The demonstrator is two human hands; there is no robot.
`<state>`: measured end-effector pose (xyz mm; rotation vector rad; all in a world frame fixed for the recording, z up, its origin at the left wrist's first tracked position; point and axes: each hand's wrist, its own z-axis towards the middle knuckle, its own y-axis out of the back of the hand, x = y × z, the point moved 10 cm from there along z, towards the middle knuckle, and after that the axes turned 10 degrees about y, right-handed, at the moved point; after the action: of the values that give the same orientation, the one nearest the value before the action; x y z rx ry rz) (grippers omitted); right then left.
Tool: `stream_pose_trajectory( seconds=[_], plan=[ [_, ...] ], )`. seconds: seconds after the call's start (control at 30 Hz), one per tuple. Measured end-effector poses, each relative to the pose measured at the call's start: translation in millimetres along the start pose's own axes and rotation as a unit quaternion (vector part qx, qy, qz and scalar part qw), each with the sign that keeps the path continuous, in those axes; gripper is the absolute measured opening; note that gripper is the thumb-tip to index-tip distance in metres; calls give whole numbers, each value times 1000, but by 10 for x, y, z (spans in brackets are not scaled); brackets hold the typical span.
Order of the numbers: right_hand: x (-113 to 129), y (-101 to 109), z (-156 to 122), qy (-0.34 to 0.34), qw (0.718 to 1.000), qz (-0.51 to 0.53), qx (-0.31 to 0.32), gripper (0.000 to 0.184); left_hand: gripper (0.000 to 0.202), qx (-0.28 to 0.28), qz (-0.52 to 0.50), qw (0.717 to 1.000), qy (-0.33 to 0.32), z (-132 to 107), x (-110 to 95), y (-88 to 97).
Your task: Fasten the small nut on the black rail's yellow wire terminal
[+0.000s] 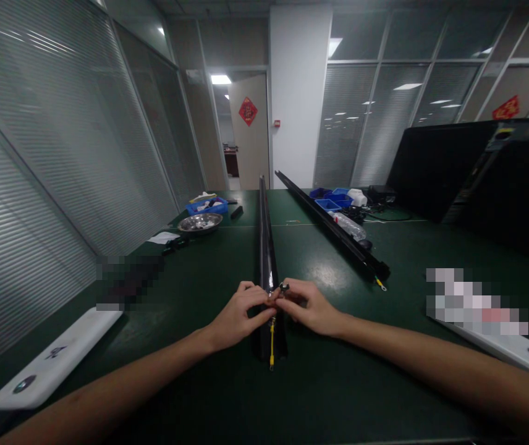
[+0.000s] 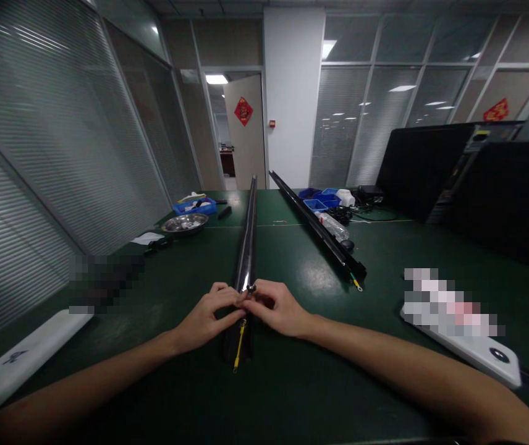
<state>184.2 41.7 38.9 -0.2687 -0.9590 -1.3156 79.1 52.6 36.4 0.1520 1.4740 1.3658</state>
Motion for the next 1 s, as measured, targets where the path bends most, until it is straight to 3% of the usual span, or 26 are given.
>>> stream_pose_trajectory(
  seconds=[0.07,0.17,0.63,1.0],
  plan=[
    [178,-11,0,61,994,-86,10,19,11,0,-6,1000,-1,-7,-8,6],
    [263,-63,-18,95,987,-124,30,20,9,-6,-9,1000,2,-15,3,15],
    [213,-1,-34,84,987,-134,-3,22,14,-27,2,1000,8,-1,11,45],
    [183,30,-11,60,990,-131,-10,23,13,-4,2,1000,22,10,51,5]
  ],
)
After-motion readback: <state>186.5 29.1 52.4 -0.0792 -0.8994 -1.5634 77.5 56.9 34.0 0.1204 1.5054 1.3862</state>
